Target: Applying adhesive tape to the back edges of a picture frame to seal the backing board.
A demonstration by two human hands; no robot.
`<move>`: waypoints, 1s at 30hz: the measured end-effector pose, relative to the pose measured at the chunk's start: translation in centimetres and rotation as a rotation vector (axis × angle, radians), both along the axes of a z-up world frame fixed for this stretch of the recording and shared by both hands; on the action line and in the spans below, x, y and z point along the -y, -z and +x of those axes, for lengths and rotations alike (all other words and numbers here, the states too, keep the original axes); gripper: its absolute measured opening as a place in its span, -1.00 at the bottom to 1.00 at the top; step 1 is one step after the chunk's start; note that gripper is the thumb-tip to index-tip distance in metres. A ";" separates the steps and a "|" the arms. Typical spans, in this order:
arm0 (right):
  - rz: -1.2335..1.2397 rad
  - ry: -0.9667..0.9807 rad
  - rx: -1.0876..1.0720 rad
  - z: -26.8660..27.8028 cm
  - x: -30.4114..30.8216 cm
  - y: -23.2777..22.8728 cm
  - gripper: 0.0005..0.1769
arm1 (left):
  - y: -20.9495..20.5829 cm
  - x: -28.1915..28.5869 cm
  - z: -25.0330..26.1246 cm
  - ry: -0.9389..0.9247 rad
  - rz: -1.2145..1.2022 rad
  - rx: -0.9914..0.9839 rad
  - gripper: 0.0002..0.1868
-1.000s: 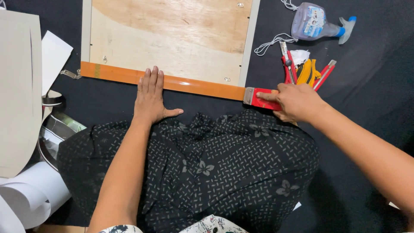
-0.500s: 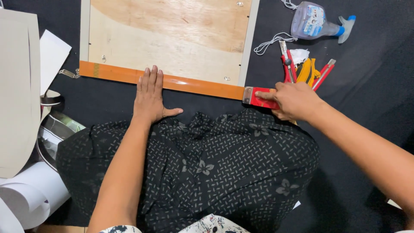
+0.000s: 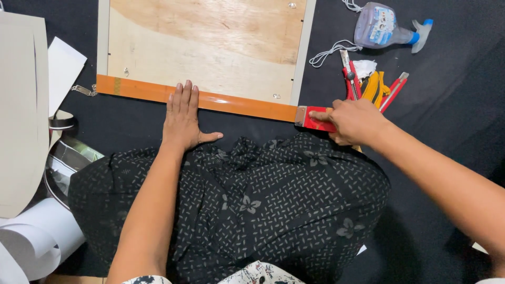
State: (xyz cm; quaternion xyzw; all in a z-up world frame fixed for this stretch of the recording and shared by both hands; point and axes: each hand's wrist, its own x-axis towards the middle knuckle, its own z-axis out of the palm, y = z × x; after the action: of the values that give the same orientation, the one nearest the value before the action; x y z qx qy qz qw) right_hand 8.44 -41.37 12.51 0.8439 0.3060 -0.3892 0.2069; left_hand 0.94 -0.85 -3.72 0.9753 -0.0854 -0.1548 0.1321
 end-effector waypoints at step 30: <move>0.082 0.019 0.012 -0.2 -0.3 0.1 -0.29 | -0.4 21.6 -1.0 0.346 -0.116 0.011 -0.05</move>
State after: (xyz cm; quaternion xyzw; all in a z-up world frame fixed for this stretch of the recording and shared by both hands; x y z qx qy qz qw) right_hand 8.27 -41.10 12.38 0.8568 0.3127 -0.3732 0.1701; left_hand -0.08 -22.48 -3.29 0.9377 -0.2615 -0.1647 0.1589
